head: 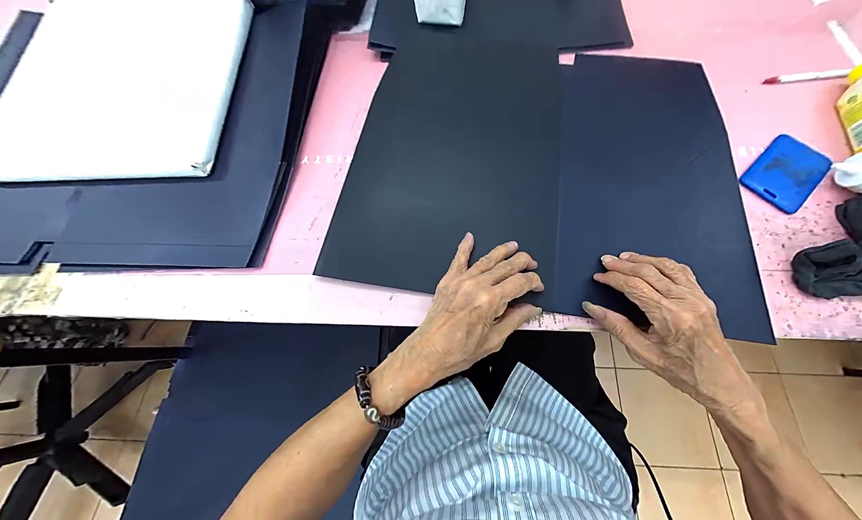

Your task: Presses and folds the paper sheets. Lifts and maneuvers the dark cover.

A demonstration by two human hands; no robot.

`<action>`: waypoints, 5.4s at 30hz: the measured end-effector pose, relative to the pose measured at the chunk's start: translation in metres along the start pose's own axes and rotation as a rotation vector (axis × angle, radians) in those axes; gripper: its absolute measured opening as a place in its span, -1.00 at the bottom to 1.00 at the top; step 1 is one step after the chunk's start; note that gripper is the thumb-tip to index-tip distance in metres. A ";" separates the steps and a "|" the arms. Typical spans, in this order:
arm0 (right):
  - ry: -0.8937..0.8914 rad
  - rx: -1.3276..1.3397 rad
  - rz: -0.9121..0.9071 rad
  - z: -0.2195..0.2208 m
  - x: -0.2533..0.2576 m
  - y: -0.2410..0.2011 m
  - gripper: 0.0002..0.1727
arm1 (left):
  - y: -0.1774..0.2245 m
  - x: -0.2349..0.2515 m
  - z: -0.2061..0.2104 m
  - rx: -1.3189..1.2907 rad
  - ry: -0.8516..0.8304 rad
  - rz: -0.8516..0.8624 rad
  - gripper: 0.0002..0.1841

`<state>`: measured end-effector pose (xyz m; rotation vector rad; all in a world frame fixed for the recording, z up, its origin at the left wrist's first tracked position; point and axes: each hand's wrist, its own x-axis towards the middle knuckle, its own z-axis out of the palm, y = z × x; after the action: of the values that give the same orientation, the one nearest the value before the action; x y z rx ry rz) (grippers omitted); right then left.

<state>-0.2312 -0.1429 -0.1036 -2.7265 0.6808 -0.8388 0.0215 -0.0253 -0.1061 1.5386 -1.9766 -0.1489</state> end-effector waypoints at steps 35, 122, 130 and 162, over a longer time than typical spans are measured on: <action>-0.166 -0.033 0.128 0.009 0.013 -0.018 -0.55 | 0.018 -0.011 -0.001 0.029 0.143 -0.122 -0.82; 0.699 -0.147 -0.034 0.045 0.003 -0.012 -0.76 | 0.000 -0.005 0.014 0.081 0.256 0.058 -0.73; 0.623 -0.095 0.007 0.039 0.005 -0.013 -0.78 | 0.001 -0.004 -0.028 -0.378 0.238 -0.087 -0.65; 0.559 0.287 0.730 -0.047 0.087 0.096 -0.53 | -0.104 0.047 -0.180 -0.410 0.951 -0.215 -0.88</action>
<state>-0.2294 -0.2717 -0.0542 -1.7560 1.4046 -1.3444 0.1984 -0.0503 0.0104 1.2056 -0.9620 0.0832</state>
